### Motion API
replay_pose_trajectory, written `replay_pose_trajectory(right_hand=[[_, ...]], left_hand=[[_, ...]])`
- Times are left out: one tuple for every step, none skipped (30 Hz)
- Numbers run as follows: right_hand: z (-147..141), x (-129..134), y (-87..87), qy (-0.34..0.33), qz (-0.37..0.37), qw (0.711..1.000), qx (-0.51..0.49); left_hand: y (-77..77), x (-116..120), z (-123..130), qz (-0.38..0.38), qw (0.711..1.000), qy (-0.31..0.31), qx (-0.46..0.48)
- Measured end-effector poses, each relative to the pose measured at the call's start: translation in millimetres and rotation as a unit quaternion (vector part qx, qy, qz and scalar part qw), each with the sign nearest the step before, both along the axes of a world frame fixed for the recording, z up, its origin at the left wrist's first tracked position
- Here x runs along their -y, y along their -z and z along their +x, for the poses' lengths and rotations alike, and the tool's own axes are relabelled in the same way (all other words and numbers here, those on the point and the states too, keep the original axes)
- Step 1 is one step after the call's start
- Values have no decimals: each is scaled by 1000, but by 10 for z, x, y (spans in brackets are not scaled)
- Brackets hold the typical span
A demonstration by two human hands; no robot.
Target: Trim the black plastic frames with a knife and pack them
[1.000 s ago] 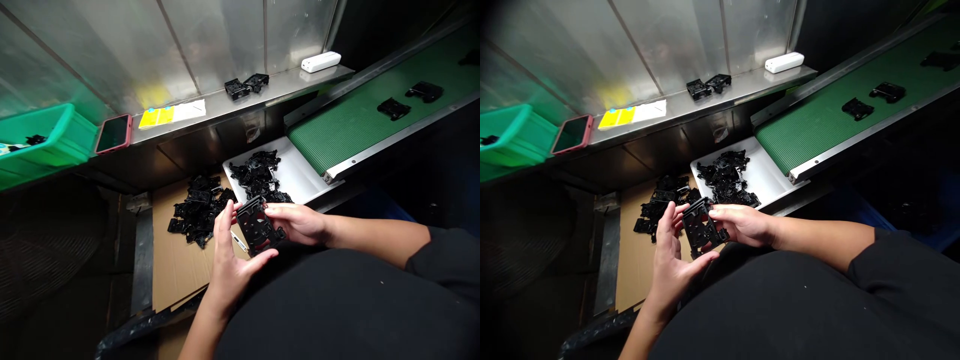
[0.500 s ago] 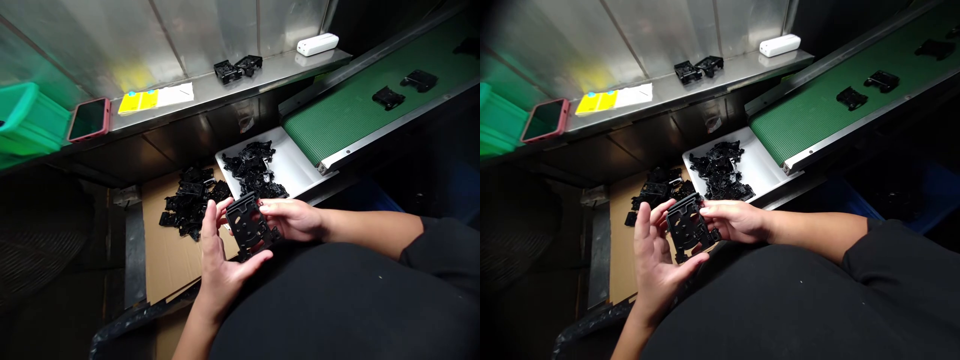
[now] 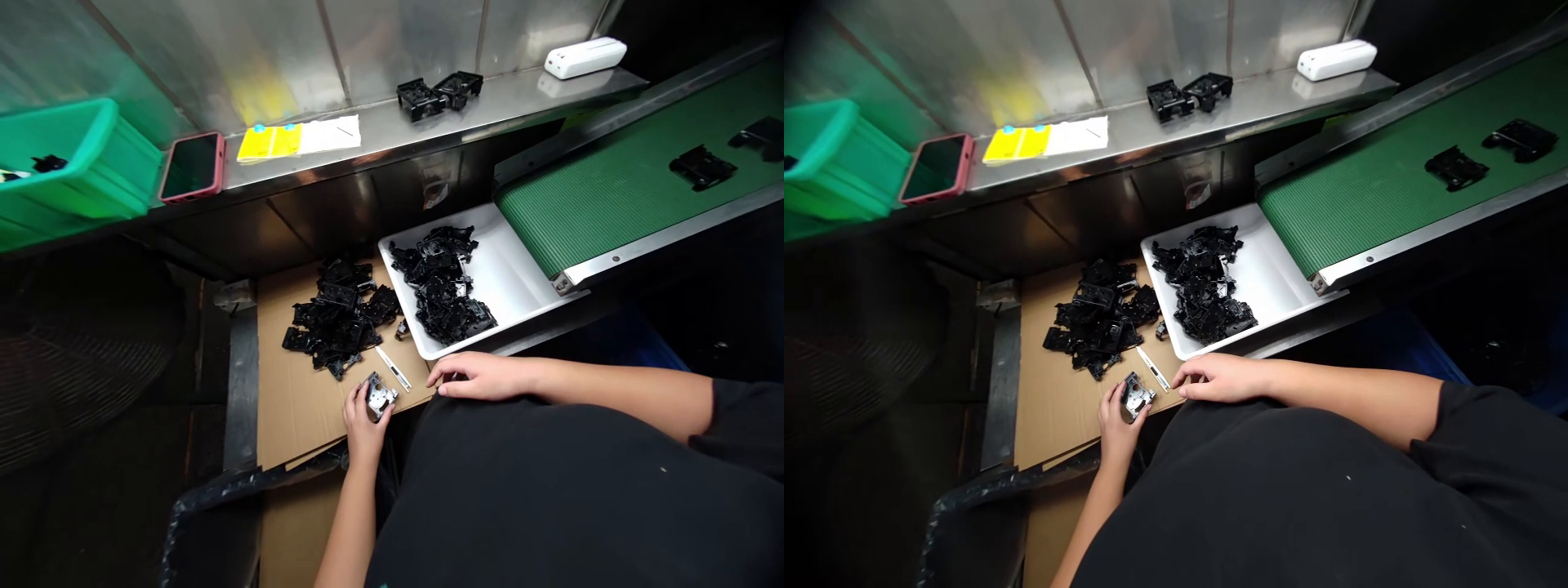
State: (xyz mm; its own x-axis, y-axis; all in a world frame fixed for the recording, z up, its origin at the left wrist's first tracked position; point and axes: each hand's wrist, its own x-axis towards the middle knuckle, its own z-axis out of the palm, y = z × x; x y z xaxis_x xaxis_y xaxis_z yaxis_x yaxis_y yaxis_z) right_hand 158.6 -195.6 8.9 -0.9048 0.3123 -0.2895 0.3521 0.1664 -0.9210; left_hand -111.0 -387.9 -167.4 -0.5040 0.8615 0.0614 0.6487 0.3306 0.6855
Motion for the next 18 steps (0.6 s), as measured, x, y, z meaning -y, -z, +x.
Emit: replay_pose_trajectory(right_hand=[[-22, -21, 7, -4, 5, 1000, 5], [-47, -42, 16, -11, 8, 1000, 10], [-76, -62, 29, -19, 11, 1000, 15], [-109, -79, 45, -28, 15, 999, 19], [-145, -91, 63, -37, 19, 999, 22], [-186, -99, 80, -45, 27, 998, 23], [-232, -103, 94, -52, 37, 998, 22], [-284, -106, 102, -58, 51, 997, 19], [-343, -113, 100, -63, 66, 996, 12], [-409, -129, 87, -69, 83, 994, 2], [-484, -161, 58, -74, 102, 992, -11], [-569, -216, 12, -77, 121, 989, -26], [-666, -299, -56, -77, 141, 986, -43], [-775, -412, -148, -72, 163, 982, -61], [-895, -556, -268, -61, 188, 977, -78], [-1025, -727, -415, -43, 214, 971, -93], [-1164, -923, -584, -19, 242, 965, -104], [-1306, -1138, -769, 12, 271, 956, -111]], left_hand=[[83, 10, -21, -5, 1000, -4, -4], [145, -1, -41, -8, 1000, -4, -6], [192, -29, -62, -9, 1000, 1, -7], [228, -72, -83, -8, 1000, 7, -8], [256, -121, -105, -5, 1000, 12, -9], [277, -173, -125, 0, 1000, 13, -11], [290, -222, -141, 5, 1000, 11, -15], [294, -263, -152, 12, 1000, 5, -19], [289, -295, -156, 20, 1000, -3, -24], [277, -317, -153, 30, 999, -11, -30], [261, -329, -142, 41, 998, -19, -36], [247, -333, -127, 53, 997, -26, -42], [242, -331, -113, 66, 996, -30, -48], [251, -324, -102, 79, 995, -34, -56], [275, -315, -100, 92, 993, -39, -63], [314, -304, -109, 103, 991, -42, -70], [367, -292, -129, 112, 990, -45, -78], [427, -279, -158, 120, 988, -46, -88]])
